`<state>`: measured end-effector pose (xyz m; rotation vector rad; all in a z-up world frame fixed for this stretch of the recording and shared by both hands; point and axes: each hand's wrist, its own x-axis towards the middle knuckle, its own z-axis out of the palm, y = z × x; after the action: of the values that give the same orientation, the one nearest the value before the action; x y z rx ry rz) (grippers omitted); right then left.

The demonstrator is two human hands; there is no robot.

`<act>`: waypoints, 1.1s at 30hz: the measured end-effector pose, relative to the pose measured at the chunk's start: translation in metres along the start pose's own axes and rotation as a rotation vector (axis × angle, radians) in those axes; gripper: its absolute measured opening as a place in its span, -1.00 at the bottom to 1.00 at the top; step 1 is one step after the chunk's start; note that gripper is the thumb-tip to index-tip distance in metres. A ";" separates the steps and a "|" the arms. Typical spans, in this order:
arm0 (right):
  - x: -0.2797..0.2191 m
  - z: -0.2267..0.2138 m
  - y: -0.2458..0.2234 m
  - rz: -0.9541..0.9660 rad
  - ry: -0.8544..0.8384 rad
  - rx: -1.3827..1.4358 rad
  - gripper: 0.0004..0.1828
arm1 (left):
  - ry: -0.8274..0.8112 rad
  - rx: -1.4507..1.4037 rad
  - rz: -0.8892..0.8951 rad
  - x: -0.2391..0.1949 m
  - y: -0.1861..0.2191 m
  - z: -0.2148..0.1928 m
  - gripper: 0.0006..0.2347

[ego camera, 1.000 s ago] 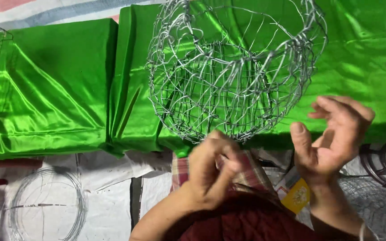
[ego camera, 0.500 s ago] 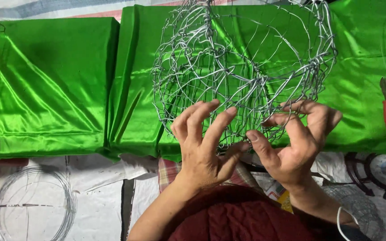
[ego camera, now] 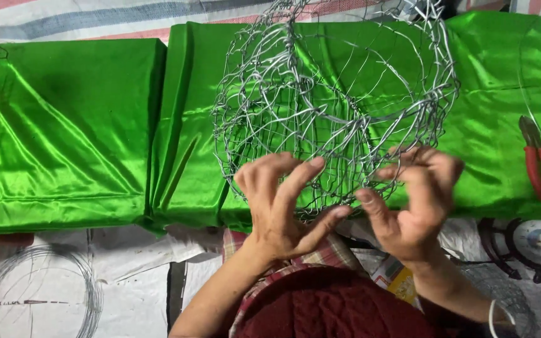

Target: Manually forming and securing the wire mesh of a basket by twisting wire ends at the joints.

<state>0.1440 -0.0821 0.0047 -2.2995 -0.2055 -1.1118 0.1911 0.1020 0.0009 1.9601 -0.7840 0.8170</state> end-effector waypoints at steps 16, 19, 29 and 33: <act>0.084 -0.009 0.010 -0.096 -0.010 0.302 -0.69 | -0.355 0.046 0.256 0.124 0.036 -0.019 -0.82; 0.084 -0.009 0.008 -0.107 0.004 0.237 -0.76 | -0.370 0.069 0.251 0.125 0.035 -0.015 -0.88; 0.089 -0.009 -0.005 -0.159 0.019 0.202 -0.63 | -0.287 0.039 0.302 0.125 0.032 -0.015 -0.92; 0.085 -0.010 -0.010 -0.182 0.063 0.230 -0.70 | -0.397 0.020 0.296 0.128 0.030 -0.022 -0.87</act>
<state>0.1880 -0.0885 0.0784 -2.0703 -0.5002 -1.1822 0.2379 0.0805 0.1233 2.0819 -1.3284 0.6073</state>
